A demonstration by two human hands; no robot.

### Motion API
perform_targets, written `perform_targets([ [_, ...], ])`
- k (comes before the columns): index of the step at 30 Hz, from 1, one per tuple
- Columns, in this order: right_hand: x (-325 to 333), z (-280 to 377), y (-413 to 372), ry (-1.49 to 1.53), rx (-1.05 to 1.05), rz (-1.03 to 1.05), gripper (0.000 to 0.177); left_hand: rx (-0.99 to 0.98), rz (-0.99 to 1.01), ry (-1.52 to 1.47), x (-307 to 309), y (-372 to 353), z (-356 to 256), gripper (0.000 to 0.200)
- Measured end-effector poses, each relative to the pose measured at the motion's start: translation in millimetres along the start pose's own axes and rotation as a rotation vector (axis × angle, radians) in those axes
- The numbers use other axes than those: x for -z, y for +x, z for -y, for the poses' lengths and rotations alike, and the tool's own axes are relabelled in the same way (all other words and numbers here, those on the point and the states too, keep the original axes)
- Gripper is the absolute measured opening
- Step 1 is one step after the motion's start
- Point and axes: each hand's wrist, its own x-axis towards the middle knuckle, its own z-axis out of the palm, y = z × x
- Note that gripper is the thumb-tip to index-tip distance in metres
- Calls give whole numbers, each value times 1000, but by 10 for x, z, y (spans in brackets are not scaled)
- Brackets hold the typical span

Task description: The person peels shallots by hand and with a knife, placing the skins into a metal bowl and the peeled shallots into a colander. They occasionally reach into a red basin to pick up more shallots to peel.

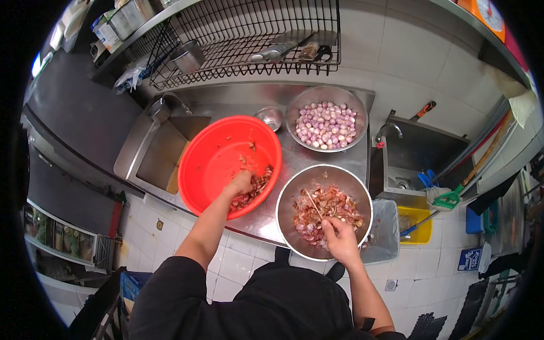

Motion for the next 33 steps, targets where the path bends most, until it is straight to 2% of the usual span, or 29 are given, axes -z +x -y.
perform_targets([
  [3, 18, 4, 5, -17, 26, 12, 24, 69, -90, -154, -2, -3, 30, 30],
  [7, 64, 85, -18, -20, 36, 17, 24, 36, -201, -276, 181, -101, 62, 30],
  [9, 74, 62, -25, 14, 14, 7, 25, 153, -170, -892, 247, -174, 30, 26],
  [10, 74, 57, -20, 46, -2, 4, 26, 147, -168, -887, 271, -220, -2, 26],
  [12, 50, 83, -21, 103, 11, 3, 28, -42, -96, -1519, 314, -332, -102, 26],
  [13, 38, 106, -32, 154, 21, 7, 31, -53, -81, -1512, 365, -423, -251, 26],
  [15, 11, 267, -47, 182, 34, 4, 34, -158, -154, -1703, 436, -682, -653, 26],
  [18, -39, 458, -38, 215, 71, 27, 37, -195, -148, -1863, 418, -829, -954, 24],
  [19, -65, 428, -11, 206, 75, 32, 36, -184, -136, -1902, 377, -833, -1004, 18],
  [22, -113, 462, 11, 207, 58, 25, 37, -239, -92, -1983, 339, -970, -1341, 20],
  [23, -127, 478, 17, 228, 131, 6, 37, -229, -45, -2020, 340, -1059, -1491, 23],
  [24, -128, 490, 23, 245, 203, -17, 37, -229, -21, -2021, 318, -1135, -1651, 23],
  [26, -110, 522, 20, 233, 200, -35, 39, -308, -52, -1977, 235, -1262, -1916, 24],
  [28, -74, 591, -8, 282, 205, -29, 43, -355, 3, -1985, 160, -1331, -2075, 26],
  [29, -27, 592, -27, 255, 118, 16, 47, -392, -65, -1907, 135, -1379, -2168, 28],
  [30, 3, 601, -35, 252, 114, 3, 47, -428, -136, -1827, 116, -1415, -2248, 30],
  [32, 35, 637, -45, 205, 246, -28, 48, -450, -165, -1793, 106, -1455, -2333, 29],
  [33, 77, 666, -53, 207, 247, -5, 49, -519, -246, -1659, 124, -1476, -2359, 27],
])
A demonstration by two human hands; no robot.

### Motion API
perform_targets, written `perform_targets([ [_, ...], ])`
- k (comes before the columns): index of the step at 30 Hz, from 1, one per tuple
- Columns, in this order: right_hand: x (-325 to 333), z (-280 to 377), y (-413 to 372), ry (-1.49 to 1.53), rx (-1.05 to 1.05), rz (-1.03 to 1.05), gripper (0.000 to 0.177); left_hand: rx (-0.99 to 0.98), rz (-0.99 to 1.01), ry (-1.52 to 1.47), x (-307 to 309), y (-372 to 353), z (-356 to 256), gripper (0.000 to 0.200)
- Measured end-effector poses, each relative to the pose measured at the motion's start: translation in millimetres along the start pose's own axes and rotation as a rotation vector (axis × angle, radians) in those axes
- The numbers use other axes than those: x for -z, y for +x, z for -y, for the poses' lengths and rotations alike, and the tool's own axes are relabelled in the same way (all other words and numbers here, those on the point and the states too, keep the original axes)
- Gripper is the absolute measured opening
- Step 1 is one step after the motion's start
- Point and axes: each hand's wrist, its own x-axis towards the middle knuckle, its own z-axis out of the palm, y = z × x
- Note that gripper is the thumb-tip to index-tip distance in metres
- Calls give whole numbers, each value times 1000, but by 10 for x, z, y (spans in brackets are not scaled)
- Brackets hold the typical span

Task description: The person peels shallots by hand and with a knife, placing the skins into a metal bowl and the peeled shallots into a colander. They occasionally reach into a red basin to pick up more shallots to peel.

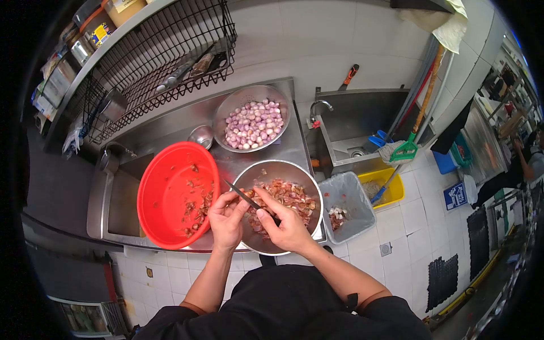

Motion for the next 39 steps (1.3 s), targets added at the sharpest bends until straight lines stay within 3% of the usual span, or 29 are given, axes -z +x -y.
perform_targets([
  [4, 68, -18, 20, -105, 178, -16, 47, -147, 77, 200, -67, -11, -15, 24],
  [9, 108, -18, 63, 141, 106, 26, 42, -188, 64, 255, -181, -36, -40, 25],
  [12, 122, 21, 49, 185, 1, -19, 39, -247, 50, 373, -254, -52, -45, 24],
  [16, 124, 18, 66, 113, 8, -99, 37, -292, 67, 373, -300, -15, -22, 26],
  [18, 149, 7, 68, 404, -148, -55, 37, -282, 77, 340, -281, 6, -9, 26],
  [20, 115, 34, 91, 494, -158, -71, 38, 51, 30, -82, -208, 46, 70, 23],
  [21, 100, 54, 99, 583, -170, -91, 38, 48, 27, -82, -185, 72, 79, 23],
  [23, 99, 93, 89, 599, -183, -90, 38, 315, 1, -465, -157, 146, 75, 26],
  [25, 88, 108, 67, 615, -200, -85, 39, 378, -73, -487, -163, 156, 93, 29],
  [27, 71, 107, 54, 545, -175, -49, 40, 506, -34, -683, -108, 186, 166, 27],
  [28, 68, 80, 63, 409, -204, 19, 41, 595, 102, -835, -72, 195, 159, 24],
  [29, 48, 73, 68, 408, -205, 20, 41, 594, 101, -837, -85, 193, 175, 24],
  [32, 68, 101, 62, 323, -193, -179, 40, 647, -205, -751, -227, 220, 104, 22],
  [35, 219, 146, 56, 299, -174, -153, 35, 521, -71, -629, -149, 203, 159, 22],
  [39, 251, 105, 7, 255, -162, -160, 30, 489, -49, -543, -224, 193, 127, 20],
])
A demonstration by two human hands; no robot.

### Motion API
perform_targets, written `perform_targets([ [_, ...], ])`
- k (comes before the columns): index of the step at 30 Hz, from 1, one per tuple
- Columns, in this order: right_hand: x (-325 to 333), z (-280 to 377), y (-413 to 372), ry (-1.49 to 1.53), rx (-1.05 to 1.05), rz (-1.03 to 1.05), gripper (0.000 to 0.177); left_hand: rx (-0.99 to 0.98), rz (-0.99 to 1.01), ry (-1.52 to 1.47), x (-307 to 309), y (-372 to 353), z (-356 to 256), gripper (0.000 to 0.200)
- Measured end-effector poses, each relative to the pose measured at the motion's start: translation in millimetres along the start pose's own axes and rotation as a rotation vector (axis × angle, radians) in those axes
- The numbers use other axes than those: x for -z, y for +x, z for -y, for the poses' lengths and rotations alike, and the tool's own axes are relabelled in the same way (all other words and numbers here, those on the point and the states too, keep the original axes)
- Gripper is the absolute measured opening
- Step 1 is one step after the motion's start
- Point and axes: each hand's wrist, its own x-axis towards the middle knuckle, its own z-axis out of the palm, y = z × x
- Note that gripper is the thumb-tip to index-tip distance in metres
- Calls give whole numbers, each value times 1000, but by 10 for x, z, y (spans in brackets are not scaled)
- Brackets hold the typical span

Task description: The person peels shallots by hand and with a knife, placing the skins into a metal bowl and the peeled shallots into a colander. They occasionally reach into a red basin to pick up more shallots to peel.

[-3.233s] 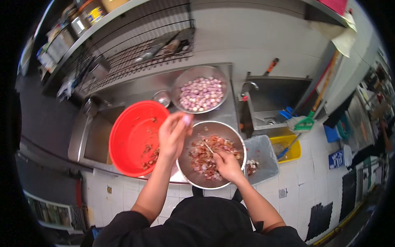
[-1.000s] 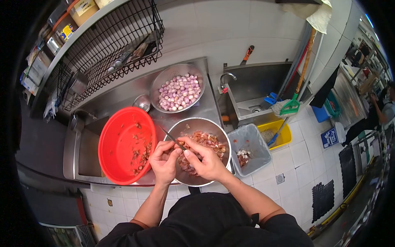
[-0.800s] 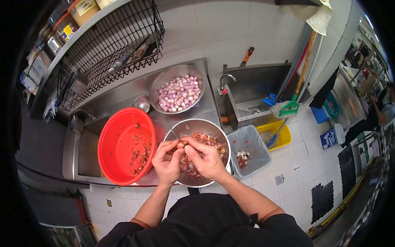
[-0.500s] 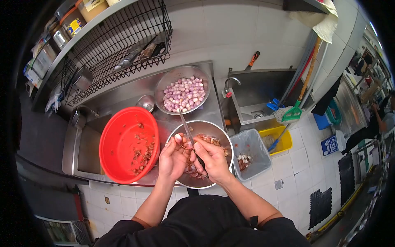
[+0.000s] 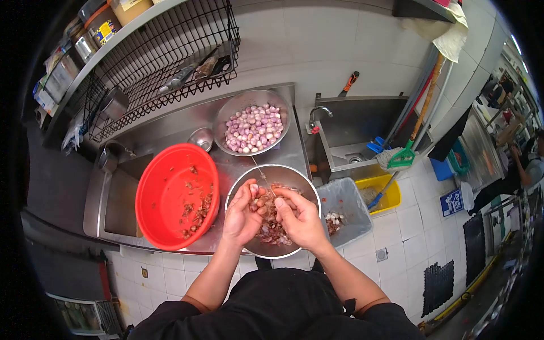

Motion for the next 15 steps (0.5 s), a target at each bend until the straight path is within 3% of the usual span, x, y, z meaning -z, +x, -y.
perform_targets([
  [7, -99, 40, -117, 38, 51, 27, 36, -109, 123, 10, 42, -29, 108, 8],
  [10, -120, 3, -121, -64, 109, 45, 40, -173, 121, 41, -72, -99, 100, 12],
  [12, -143, -2, -90, -172, 313, 35, 43, -200, 103, 91, -105, -116, 94, 14],
  [14, -146, 83, -99, -227, 347, 41, 41, -394, 162, 227, -113, -113, 88, 17],
  [15, -149, 113, -103, -283, 379, 47, 39, -391, 161, 229, -114, -119, 73, 17],
])
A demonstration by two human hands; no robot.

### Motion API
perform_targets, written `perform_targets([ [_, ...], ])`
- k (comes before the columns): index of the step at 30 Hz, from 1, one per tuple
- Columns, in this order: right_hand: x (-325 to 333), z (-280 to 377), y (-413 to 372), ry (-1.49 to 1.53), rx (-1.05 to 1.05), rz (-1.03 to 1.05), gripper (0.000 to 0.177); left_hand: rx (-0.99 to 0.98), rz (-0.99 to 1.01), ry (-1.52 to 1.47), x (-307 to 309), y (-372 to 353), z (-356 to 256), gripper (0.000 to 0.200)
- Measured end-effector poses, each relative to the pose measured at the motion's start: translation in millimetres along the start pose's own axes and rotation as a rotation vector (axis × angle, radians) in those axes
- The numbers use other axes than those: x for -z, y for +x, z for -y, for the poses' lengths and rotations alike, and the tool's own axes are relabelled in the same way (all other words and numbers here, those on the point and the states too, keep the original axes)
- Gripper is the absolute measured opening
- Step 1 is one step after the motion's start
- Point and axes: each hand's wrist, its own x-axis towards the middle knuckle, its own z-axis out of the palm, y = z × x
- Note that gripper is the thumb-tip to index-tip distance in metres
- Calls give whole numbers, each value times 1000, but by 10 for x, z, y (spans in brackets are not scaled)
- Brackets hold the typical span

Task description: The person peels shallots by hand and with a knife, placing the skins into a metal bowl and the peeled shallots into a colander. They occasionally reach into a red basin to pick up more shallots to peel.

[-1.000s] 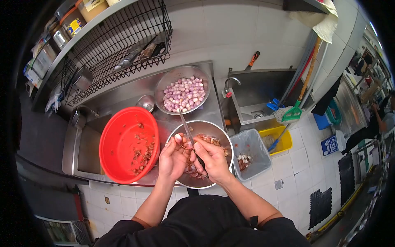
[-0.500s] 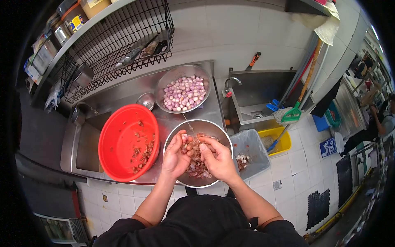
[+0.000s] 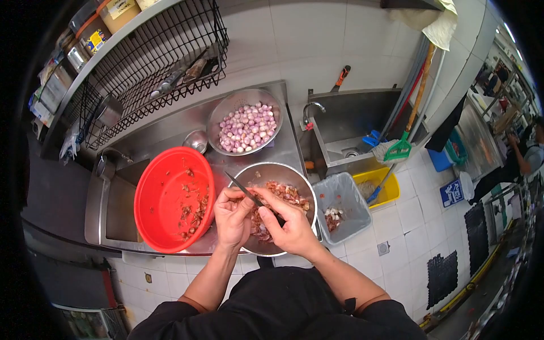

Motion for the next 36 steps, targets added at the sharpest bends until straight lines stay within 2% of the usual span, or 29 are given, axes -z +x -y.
perform_targets([
  [2, 13, 7, 26, -79, 57, -20, 36, -154, 100, 207, 1, 3, -35, 19],
  [4, 6, 5, 33, -159, 117, -40, 33, -150, 103, 183, -18, -8, -26, 18],
  [6, -22, -16, 38, -109, 50, -89, 31, -146, 107, 160, -26, -18, -31, 18],
  [7, -16, -37, 33, -109, 52, -90, 31, 1, 92, 36, -21, -26, -40, 16],
  [8, -9, -65, 24, 91, -100, -79, 32, 147, 75, -88, -16, -28, -47, 16],
  [9, -12, -78, 23, 293, -252, -66, 33, 145, 74, -88, -6, -20, -51, 16],
  [10, -15, -55, 35, 293, -252, -62, 33, 232, 60, -181, 11, -4, -47, 16],
  [12, -22, 22, 57, 551, -429, -86, 33, 341, 93, -303, 101, 13, -16, 22],
  [16, -46, -3, 51, 505, -365, -107, 33, 353, 110, -354, 204, 55, 31, 24],
  [18, -50, -60, 34, 394, -354, -249, 34, 315, 74, -426, 182, 110, -30, 24],
  [19, -41, -136, 26, 394, -355, -246, 34, 312, 71, -426, 175, 123, -69, 24],
  [21, 32, -353, 27, 152, -318, -246, 35, 280, 70, -339, 182, 150, -148, 24],
  [22, 122, -409, 37, 56, -429, -103, 36, 287, 77, -340, 198, 153, -174, 24],
  [26, 51, -416, -29, 39, -480, -118, 38, 203, 107, -227, 318, 130, -124, 23],
  [28, 11, -288, -50, 188, -360, -96, 42, 197, 57, -185, 243, 107, -167, 22],
  [31, -73, -55, -43, 291, -343, -54, 44, 168, 0, -178, 164, 79, -176, 21],
  [36, -154, -37, -14, 262, -268, -11, 44, 217, 7, -298, 131, 22, -139, 22],
])
